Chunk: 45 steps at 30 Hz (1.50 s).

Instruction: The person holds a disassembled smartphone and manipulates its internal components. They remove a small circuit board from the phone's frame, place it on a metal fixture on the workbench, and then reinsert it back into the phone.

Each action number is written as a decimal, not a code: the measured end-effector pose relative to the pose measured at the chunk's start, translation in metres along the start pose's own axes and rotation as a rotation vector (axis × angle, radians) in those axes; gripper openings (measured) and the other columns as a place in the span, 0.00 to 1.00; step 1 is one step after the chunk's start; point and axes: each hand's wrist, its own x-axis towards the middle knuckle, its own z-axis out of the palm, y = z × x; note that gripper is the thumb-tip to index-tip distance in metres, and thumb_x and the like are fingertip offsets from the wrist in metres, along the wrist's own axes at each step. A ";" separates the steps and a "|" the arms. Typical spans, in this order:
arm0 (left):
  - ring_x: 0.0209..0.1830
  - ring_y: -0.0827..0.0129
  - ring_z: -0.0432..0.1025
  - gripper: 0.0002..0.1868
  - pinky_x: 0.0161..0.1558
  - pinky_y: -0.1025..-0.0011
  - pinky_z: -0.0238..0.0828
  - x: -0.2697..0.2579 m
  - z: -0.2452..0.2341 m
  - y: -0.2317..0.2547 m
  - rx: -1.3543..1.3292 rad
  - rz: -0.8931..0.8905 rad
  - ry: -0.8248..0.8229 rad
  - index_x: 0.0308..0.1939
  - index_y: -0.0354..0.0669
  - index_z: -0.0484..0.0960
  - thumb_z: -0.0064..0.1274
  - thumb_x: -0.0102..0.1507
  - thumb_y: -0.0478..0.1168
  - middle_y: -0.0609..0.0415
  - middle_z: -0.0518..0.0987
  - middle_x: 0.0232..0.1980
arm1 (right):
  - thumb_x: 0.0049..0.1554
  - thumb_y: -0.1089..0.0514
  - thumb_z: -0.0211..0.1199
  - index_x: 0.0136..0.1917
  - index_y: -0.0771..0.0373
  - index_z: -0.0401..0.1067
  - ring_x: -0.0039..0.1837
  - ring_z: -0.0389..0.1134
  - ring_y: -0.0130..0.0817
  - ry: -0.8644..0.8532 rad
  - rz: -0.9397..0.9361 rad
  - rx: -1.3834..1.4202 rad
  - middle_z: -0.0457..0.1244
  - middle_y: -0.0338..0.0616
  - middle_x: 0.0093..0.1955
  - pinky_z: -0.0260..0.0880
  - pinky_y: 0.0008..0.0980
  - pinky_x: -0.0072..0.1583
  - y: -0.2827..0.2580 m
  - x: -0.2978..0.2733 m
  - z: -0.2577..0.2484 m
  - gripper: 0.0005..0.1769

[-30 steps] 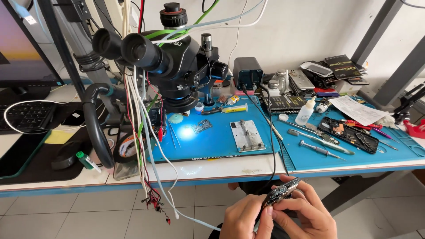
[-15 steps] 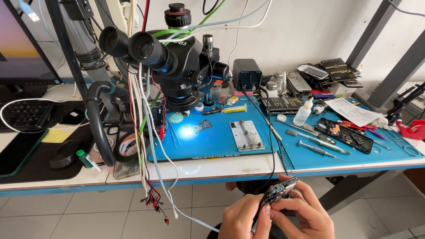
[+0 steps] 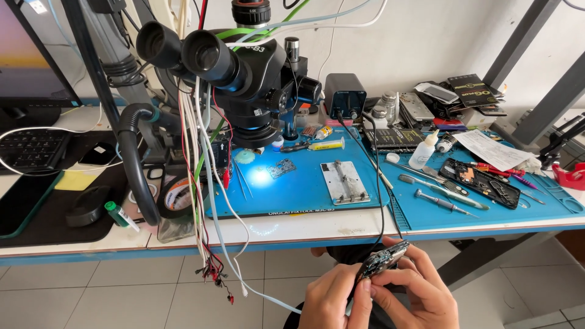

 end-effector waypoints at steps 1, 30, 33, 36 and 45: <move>0.32 0.59 0.80 0.11 0.33 0.65 0.76 0.000 -0.001 0.000 0.000 -0.001 0.001 0.48 0.43 0.82 0.45 0.69 0.41 0.52 0.83 0.38 | 0.44 0.65 0.75 0.38 0.60 0.83 0.51 0.78 0.36 -0.001 0.001 0.000 0.68 0.54 0.64 0.79 0.33 0.54 -0.002 0.000 0.001 0.07; 0.29 0.64 0.78 0.12 0.31 0.68 0.71 0.009 -0.005 0.014 0.052 -0.126 0.010 0.45 0.44 0.83 0.43 0.69 0.42 0.56 0.84 0.37 | 0.45 0.66 0.74 0.39 0.64 0.82 0.48 0.73 0.36 0.018 0.097 0.100 0.67 0.53 0.64 0.76 0.33 0.54 -0.003 0.007 0.012 0.05; 0.28 0.63 0.76 0.12 0.31 0.65 0.69 0.013 -0.006 0.009 0.020 -0.101 -0.071 0.47 0.42 0.81 0.42 0.70 0.41 0.54 0.81 0.36 | 0.47 0.66 0.73 0.39 0.65 0.81 0.50 0.74 0.35 0.029 0.094 0.091 0.66 0.54 0.64 0.75 0.32 0.54 -0.004 0.009 0.011 0.04; 0.27 0.59 0.74 0.11 0.30 0.66 0.69 0.018 -0.002 0.000 0.004 0.105 -0.013 0.42 0.37 0.78 0.40 0.70 0.38 0.49 0.78 0.34 | 0.51 0.66 0.69 0.40 0.65 0.79 0.67 0.72 0.41 0.025 0.039 0.055 0.65 0.56 0.61 0.75 0.31 0.57 -0.002 0.011 0.008 0.01; 0.26 0.63 0.70 0.11 0.28 0.67 0.64 0.023 0.009 -0.002 -0.048 0.021 -0.060 0.39 0.36 0.76 0.40 0.71 0.37 0.49 0.76 0.33 | 0.55 0.65 0.68 0.46 0.65 0.78 0.60 0.72 0.42 -0.007 0.019 0.061 0.61 0.56 0.68 0.74 0.34 0.61 0.003 0.015 -0.001 0.05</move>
